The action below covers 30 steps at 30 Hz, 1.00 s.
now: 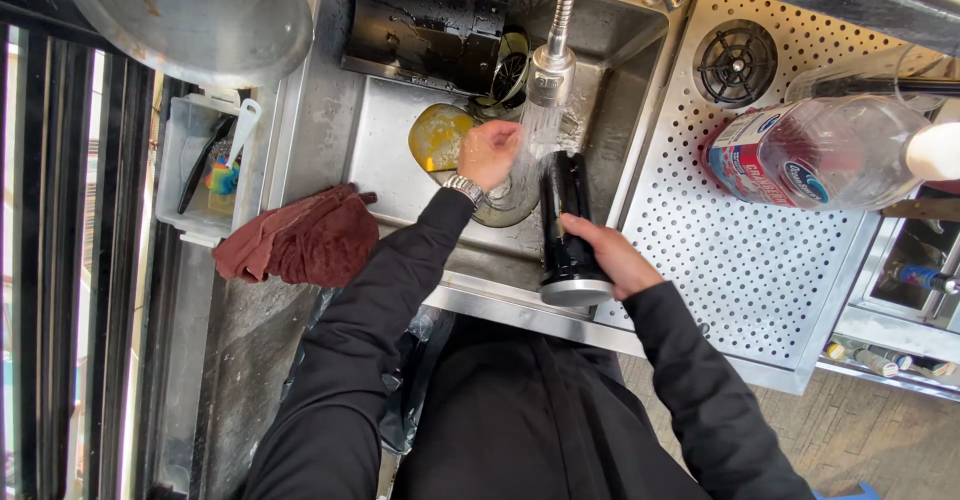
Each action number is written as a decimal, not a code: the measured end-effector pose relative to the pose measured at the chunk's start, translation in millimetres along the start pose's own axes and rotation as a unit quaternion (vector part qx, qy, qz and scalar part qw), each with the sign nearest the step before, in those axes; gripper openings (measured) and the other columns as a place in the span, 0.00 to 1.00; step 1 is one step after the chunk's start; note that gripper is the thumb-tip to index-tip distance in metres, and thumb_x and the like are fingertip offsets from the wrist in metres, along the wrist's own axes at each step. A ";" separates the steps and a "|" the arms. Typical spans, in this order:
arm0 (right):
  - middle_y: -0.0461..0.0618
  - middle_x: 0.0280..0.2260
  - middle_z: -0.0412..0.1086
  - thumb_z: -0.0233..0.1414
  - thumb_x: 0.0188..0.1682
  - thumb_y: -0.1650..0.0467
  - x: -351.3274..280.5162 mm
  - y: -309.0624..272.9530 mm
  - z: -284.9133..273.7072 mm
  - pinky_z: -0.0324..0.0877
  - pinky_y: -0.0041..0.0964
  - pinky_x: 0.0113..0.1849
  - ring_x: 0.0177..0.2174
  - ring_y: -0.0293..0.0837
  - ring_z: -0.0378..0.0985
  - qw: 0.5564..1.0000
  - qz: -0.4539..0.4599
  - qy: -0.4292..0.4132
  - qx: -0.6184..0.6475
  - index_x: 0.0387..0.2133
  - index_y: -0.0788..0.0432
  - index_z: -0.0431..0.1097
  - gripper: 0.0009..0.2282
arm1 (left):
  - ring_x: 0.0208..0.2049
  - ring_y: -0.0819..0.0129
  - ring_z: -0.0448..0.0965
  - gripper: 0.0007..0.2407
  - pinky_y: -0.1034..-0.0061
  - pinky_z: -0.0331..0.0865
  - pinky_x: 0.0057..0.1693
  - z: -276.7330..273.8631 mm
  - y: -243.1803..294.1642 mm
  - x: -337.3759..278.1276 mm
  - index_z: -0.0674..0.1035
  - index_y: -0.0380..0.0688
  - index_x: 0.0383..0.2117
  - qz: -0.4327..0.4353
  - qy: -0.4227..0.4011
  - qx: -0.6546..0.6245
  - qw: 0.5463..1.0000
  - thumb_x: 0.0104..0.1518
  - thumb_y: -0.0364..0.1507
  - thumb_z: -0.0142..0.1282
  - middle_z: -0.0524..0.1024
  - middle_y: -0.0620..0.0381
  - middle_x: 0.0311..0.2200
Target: Cleaning a bar counter and washing juicer components in a sink.
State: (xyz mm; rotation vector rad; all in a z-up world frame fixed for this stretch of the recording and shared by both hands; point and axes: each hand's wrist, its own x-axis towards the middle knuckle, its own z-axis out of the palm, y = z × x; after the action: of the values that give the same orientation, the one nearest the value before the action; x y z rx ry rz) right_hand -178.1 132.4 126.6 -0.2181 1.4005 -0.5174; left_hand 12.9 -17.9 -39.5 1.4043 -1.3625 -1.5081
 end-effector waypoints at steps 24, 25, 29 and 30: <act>0.44 0.40 0.75 0.70 0.36 0.79 -127.8 45.8 -52.9 0.75 0.34 0.44 0.37 0.34 0.76 0.928 -0.337 0.126 -0.100 0.54 0.62 0.70 0.29 | 0.25 0.67 0.74 0.08 0.71 0.68 0.34 -28.2 78.1 4.7 0.83 0.41 0.37 0.166 0.101 0.231 0.953 0.63 0.31 0.57 0.78 0.57 0.24; 0.44 0.43 0.74 0.69 0.34 0.79 -133.2 33.5 -46.9 0.73 0.34 0.46 0.41 0.34 0.75 0.920 -0.356 0.132 -0.099 0.54 0.61 0.68 0.31 | 0.26 0.74 0.72 0.09 0.76 0.67 0.34 -26.2 66.6 -8.5 0.81 0.38 0.40 0.122 0.082 0.129 0.981 0.65 0.32 0.56 0.77 0.60 0.25; 0.45 0.51 0.71 0.68 0.30 0.79 -144.6 10.4 -42.6 0.70 0.33 0.52 0.48 0.35 0.74 0.901 -0.389 0.160 -0.109 0.58 0.58 0.62 0.37 | 0.28 0.80 0.73 0.10 0.80 0.68 0.36 6.1 22.5 -60.8 0.78 0.36 0.42 0.041 -0.010 -0.031 0.999 0.66 0.32 0.54 0.78 0.62 0.29; 0.45 0.51 0.71 0.68 0.30 0.79 -144.3 12.5 -46.1 0.70 0.33 0.52 0.48 0.35 0.74 0.900 -0.391 0.161 -0.109 0.58 0.58 0.62 0.37 | 0.28 0.80 0.73 0.10 0.80 0.68 0.36 12.5 24.8 -64.5 0.78 0.36 0.42 0.044 -0.010 -0.030 0.999 0.66 0.32 0.54 0.78 0.62 0.29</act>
State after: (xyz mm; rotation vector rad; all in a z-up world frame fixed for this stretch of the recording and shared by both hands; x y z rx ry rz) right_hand -232.1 217.9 240.1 -0.9381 1.6703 -1.0952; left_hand 9.8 39.7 0.4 1.2791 -1.3611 -1.4980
